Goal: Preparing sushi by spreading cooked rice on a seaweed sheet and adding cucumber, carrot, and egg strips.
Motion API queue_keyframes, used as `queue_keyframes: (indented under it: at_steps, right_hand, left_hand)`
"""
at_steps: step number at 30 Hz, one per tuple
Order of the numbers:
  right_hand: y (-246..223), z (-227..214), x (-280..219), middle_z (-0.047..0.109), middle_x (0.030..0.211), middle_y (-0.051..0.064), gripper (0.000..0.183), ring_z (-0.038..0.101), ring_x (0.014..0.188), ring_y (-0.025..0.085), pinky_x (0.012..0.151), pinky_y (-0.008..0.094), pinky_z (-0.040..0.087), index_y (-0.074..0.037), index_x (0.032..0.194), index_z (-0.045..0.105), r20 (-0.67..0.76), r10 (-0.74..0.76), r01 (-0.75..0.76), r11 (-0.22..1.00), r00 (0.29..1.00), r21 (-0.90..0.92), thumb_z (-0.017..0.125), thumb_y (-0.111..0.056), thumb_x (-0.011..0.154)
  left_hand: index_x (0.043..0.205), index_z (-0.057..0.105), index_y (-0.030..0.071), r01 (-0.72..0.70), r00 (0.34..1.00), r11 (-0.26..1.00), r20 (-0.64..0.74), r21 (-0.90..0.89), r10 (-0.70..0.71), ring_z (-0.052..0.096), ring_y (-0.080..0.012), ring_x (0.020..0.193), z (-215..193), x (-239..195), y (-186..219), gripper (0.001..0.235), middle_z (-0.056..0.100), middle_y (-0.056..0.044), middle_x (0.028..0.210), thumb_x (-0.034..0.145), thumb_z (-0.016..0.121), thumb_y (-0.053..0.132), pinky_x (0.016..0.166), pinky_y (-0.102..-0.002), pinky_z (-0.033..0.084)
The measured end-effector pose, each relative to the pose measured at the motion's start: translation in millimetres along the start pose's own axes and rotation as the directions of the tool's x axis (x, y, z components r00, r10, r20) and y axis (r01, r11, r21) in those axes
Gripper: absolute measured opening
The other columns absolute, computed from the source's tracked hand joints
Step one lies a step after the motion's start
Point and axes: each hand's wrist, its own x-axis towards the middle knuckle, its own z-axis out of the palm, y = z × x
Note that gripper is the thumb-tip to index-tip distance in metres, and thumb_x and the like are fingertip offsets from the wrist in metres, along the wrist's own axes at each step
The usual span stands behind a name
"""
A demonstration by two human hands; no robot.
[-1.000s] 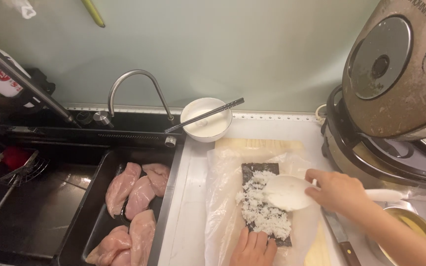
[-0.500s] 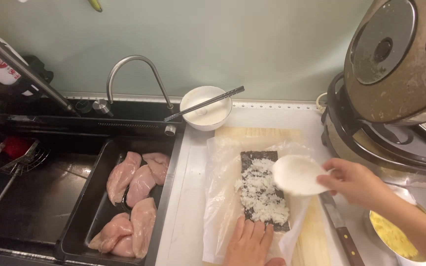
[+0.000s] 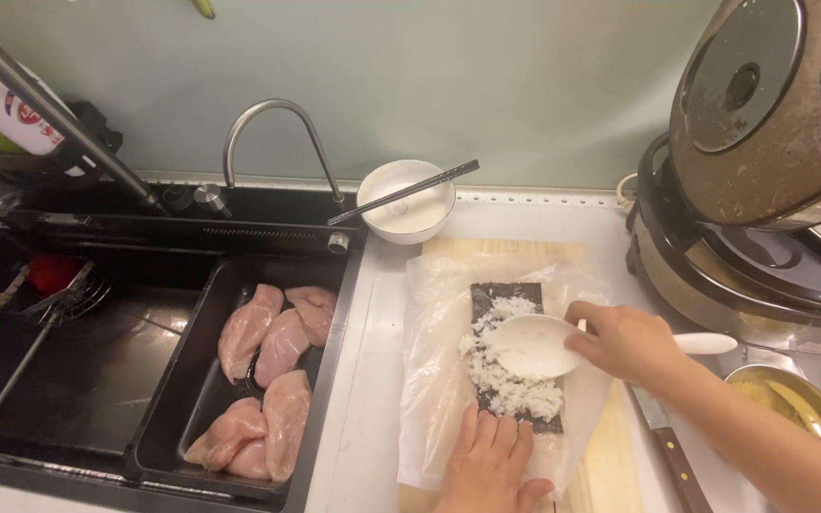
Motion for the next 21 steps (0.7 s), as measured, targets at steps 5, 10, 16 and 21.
queue_keyframes:
  at_steps: [5, 10, 16, 21]
  right_hand:
    - [2, -21, -10, 0.072, 0.080, -0.008, 0.029, 0.068, 0.069, 0.005, 0.062, 0.021, 0.048, -0.031, 0.104, 0.062, 0.169, 0.070, -0.098, 0.982, 0.983, 0.163, 0.056, -0.041, 0.078]
    - [21, -29, -24, 0.072, 0.069, 0.002, 0.028, 0.060, 0.061, 0.013, 0.059, 0.025, 0.045, -0.017, 0.101, 0.066, 0.142, 0.124, -0.180, 0.839, 0.982, 0.514, 0.064, -0.029, 0.076]
    - [30, 8, -15, 0.068, 0.066, -0.015, 0.019, 0.065, 0.063, 0.012, 0.059, 0.027, 0.049, -0.034, 0.088, 0.059, -0.170, -0.194, 0.186, 0.981, 0.966, -0.062, 0.056, -0.046, 0.074]
    - [25, 15, 0, 0.069, 0.077, -0.009, 0.026, 0.066, 0.073, 0.016, 0.067, 0.030, 0.050, -0.032, 0.098, 0.058, -0.153, -0.068, 0.076, 0.996, 0.986, 0.052, 0.054, -0.044, 0.076]
  left_hand:
    - [0.117, 0.048, -0.014, 0.026, 0.999, 1.000, 0.037, -0.013, -0.025, 0.037, -0.0390, 0.090, -11, 3, 5, 0.063, 0.045, -0.026, 0.096, 0.085, 0.044, 0.040, 0.102, -0.055, 0.008]
    - [0.113, 0.045, -0.014, 0.059, 0.996, 0.997, 0.065, 0.040, -0.061, 0.035, -0.0411, 0.089, 4, 5, 6, 0.065, 0.042, -0.026, 0.096, 0.083, 0.043, 0.044, 0.100, -0.059, 0.003]
    - [0.119, 0.050, -0.009, -0.014, 0.996, 0.991, 0.093, 0.132, 0.001, 0.036, -0.0421, 0.088, 8, 4, 8, 0.062, 0.044, -0.028, 0.094, 0.086, 0.044, 0.042, 0.099, -0.060, 0.005]
    - [0.119, 0.051, -0.007, -0.007, 0.999, 0.989, 0.045, 0.150, 0.000, 0.037, -0.0442, 0.091, 5, 2, 8, 0.060, 0.045, -0.027, 0.093, 0.084, 0.048, 0.042, 0.099, -0.058, 0.009]
